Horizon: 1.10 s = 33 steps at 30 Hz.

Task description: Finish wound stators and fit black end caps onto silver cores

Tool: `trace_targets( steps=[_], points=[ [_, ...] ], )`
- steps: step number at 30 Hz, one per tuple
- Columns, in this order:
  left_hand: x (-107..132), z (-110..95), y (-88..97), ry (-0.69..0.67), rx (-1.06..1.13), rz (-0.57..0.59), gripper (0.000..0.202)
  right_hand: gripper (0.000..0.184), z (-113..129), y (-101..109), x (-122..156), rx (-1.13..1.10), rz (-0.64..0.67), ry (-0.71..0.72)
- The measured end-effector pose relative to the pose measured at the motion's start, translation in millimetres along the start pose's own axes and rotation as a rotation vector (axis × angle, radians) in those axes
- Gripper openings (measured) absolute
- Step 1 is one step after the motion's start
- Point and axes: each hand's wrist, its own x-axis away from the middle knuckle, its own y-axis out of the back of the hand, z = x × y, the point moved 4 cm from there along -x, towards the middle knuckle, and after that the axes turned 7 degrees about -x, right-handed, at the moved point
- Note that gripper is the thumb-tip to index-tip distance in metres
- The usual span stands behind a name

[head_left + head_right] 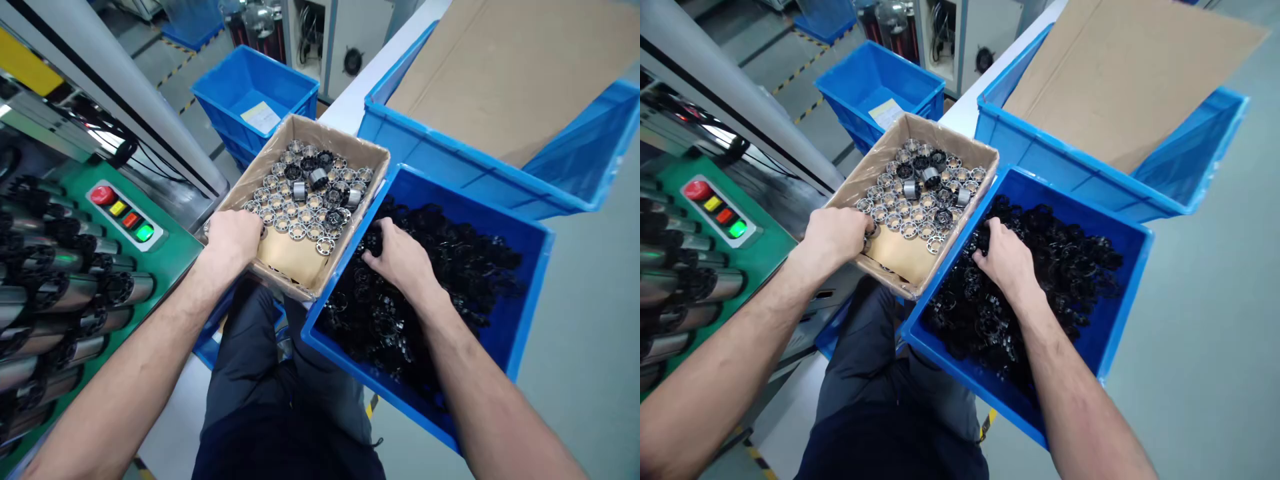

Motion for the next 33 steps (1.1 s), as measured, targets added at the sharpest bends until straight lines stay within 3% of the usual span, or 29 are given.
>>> trace_targets(
  steps=[5,8,10,12,13,15,17,20,23,25,26,29,33],
  points=[
    [7.5,0.4,1.0,-0.044,0.005,0.000,0.037,0.047,-2.6,6.0,-2.3,-0.021,0.069,-0.044],
    [18.2,5.8,0.9,-0.128,0.086,-0.092,0.038,0.049,-5.5,11.7,-4.0,-0.060,0.069,-0.048],
    [22.6,7.5,3.4,-0.238,0.311,-0.229,0.034,0.049,-5.6,16.4,-4.8,-0.090,0.058,-0.044],
    [23.2,4.2,5.5,-0.387,0.696,-0.320,0.027,0.040,-5.3,22.0,-5.3,-0.125,0.046,-0.047],
    [21.5,-0.2,5.0,-0.454,0.929,-0.303,0.024,0.033,-5.2,25.0,-5.4,-0.146,0.042,-0.050],
    [15.3,-14.5,1.7,-0.530,1.413,-0.164,0.018,0.023,-6.0,30.5,-5.2,-0.191,0.043,-0.063],
    [8.4,-33.2,-3.3,-0.499,1.812,0.016,0.019,0.022,-8.2,35.1,-3.8,-0.225,0.053,-0.087],
    [1.9,-60.5,-9.7,-0.425,2.110,0.191,0.025,0.028,-11.3,41.9,0.5,-0.309,0.015,-0.125],
    [-0.8,-79.8,-15.7,-0.411,2.238,0.286,0.025,0.046,-7.6,47.6,7.5,-0.586,-0.077,-0.149],
    [-1.0,-86.6,-19.2,-0.406,2.267,0.271,0.017,0.061,1.6,48.2,13.0,-0.822,-0.091,-0.162],
    [-0.3,-88.7,-20.2,-0.410,2.257,0.244,0.024,0.064,8.4,48.3,15.9,-0.913,-0.093,-0.153],
    [5.4,-94.5,-19.9,-0.464,2.177,0.198,0.048,0.049,34.3,54.4,24.6,-0.988,-0.184,0.012],
    [13.8,-101.4,-19.6,-0.498,2.112,0.151,0.045,0.034,61.2,61.1,35.5,-0.937,-0.256,0.237]
  ],
)
